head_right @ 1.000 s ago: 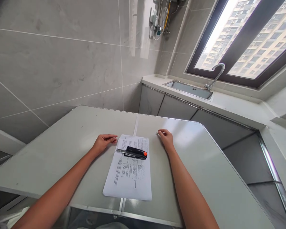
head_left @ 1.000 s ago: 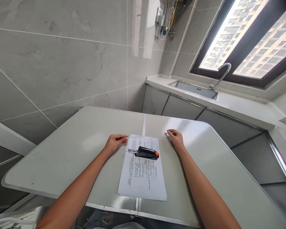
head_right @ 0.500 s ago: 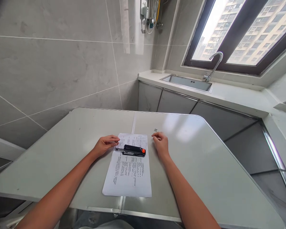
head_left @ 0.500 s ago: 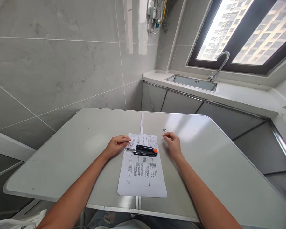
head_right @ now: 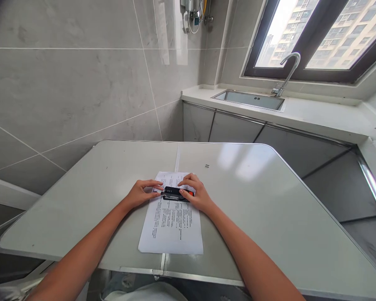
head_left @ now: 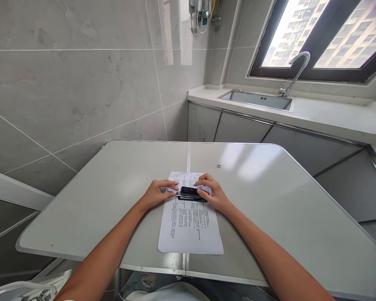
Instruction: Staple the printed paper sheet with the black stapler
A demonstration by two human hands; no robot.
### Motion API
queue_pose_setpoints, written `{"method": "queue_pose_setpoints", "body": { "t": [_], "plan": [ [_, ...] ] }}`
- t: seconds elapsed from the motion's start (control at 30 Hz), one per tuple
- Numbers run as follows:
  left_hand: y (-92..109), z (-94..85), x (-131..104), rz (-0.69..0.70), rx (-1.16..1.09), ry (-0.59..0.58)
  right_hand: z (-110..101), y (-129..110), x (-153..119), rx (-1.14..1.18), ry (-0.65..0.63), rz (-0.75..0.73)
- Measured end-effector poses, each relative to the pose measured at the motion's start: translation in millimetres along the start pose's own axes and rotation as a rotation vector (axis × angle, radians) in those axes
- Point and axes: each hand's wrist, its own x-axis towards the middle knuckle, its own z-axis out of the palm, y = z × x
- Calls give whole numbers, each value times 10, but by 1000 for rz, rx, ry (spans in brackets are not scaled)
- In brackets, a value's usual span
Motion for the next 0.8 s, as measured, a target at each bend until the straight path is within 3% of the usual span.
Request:
{"method": "queue_pose_setpoints", "body": {
  "t": [0.2,0.4,0.63,0.8],
  "plan": [
    [35,54,42,-78,66,-26,27,65,-7,-3,-45,-8],
    [38,53,39,-55,138,-39,7,65,-3,-1,-51,-9],
    [-117,0,51,169,226,-98,71,35,-31,-80,-162,-16],
    [-251,-213,59,312,285,-198,120,73,-53,-34,-217,45]
  ]
}}
